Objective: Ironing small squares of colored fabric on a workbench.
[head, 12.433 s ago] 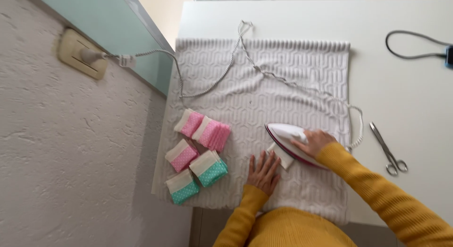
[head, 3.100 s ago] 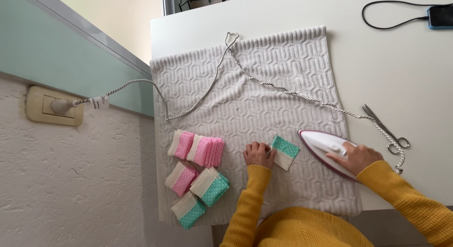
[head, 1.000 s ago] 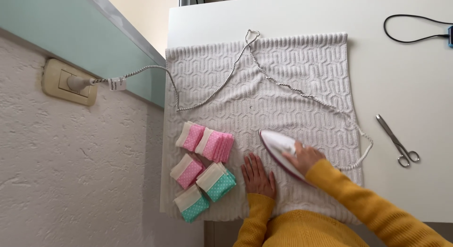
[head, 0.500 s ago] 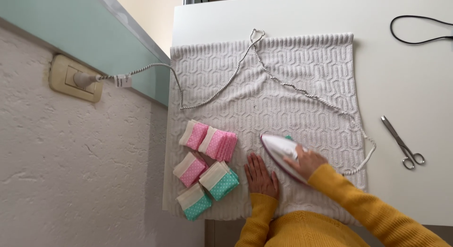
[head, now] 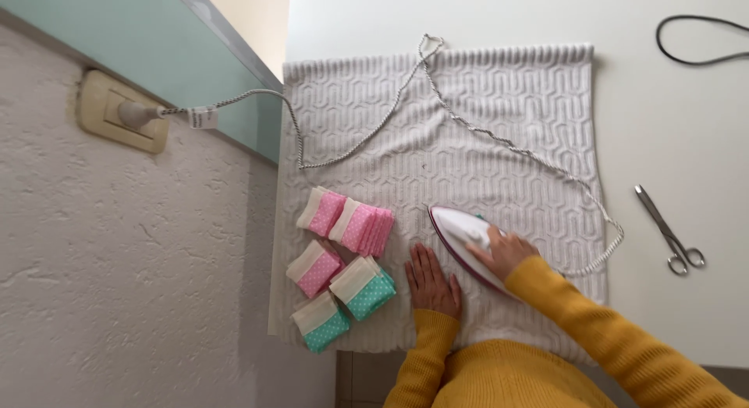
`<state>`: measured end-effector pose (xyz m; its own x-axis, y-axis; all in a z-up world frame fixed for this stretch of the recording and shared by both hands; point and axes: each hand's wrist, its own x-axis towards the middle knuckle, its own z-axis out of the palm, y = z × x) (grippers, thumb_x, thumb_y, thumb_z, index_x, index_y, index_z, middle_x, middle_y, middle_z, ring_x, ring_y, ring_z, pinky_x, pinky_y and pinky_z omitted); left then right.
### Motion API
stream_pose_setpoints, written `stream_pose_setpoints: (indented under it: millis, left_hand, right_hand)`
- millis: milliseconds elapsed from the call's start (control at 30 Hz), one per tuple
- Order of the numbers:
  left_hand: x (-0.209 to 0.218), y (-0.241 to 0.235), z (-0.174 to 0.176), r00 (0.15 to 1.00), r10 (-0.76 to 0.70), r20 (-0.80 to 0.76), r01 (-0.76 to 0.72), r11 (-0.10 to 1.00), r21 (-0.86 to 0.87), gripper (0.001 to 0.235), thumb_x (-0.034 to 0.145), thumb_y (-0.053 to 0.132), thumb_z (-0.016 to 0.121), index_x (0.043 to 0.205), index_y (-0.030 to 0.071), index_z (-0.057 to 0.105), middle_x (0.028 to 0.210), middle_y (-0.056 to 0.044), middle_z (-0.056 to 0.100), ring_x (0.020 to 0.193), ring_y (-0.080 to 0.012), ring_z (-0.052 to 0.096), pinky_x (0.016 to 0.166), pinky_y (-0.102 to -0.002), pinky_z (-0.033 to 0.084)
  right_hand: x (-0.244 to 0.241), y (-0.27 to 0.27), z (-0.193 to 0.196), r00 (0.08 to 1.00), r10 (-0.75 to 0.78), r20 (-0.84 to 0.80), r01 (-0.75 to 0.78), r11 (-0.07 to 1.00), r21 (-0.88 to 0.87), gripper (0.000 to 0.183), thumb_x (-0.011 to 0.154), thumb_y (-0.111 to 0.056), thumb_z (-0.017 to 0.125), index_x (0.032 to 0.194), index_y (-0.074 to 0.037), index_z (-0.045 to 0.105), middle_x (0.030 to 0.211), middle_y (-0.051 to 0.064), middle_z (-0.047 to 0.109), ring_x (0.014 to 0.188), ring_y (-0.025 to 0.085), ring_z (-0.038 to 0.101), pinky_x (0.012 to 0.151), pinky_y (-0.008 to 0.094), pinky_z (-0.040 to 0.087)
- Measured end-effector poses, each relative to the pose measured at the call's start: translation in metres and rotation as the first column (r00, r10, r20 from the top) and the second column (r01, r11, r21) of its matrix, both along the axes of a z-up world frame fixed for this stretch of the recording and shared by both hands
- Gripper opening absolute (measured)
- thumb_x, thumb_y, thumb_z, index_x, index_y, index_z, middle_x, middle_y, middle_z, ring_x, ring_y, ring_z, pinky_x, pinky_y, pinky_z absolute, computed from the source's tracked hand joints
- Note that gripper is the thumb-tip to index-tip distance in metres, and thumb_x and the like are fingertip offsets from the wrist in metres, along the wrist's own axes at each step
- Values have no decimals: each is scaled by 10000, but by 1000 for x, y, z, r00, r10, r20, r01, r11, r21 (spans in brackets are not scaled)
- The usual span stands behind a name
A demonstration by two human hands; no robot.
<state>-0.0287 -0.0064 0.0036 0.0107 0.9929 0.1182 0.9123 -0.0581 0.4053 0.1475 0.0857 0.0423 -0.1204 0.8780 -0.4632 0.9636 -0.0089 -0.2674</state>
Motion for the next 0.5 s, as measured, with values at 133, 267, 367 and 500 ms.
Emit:
stream_pose_setpoints:
  millis: [133, 267, 367, 500]
  left_hand:
    - [-1, 4, -11, 1000, -5, 17, 4, 998, 59, 728, 980, 302, 492, 1545, -101, 272, 1653, -276, 208, 1557, -401, 143, 1251, -532, 107]
    - [-1, -3, -1, 1000, -8, -11, 9, 1000, 25, 732, 990, 292, 498, 1550, -120, 264, 1658, -297, 208, 1565, -406, 151, 1257, -539, 115]
    - [-2, 5, -6, 1000, -1, 8, 1, 999, 43, 741, 983, 298, 503, 1550, -117, 267, 1655, -296, 212, 1563, -407, 152, 1254, -541, 116]
    - [-1, -4, -4, 1000, -13, 21, 13, 1000, 4, 749, 961, 301, 506, 1538, -115, 271, 1646, -294, 213, 1553, -411, 148, 1244, -548, 110]
  right_hand:
    - [8, -5, -14, 995, 92, -22, -92, 996, 0, 753, 905, -659, 500, 1227, 19, 560, 897, 276, 746, 822, 378, 770, 697, 512, 639]
    - [10, -9, -25, 1000, 14, -12, -13, 1000, 21, 715, 958, -643, 462, 1195, 21, 581, 846, 271, 746, 745, 377, 763, 657, 493, 641]
    - [10, -9, -19, 998, 62, -19, -62, 998, 2, 692, 965, -640, 440, 1166, 5, 592, 833, 235, 739, 677, 323, 758, 581, 453, 644]
    - [-1, 0, 7, 999, 35, 32, -33, 998, -54, 682, 1010, -624, 406, 1148, 14, 602, 770, 158, 741, 594, 226, 733, 495, 369, 627]
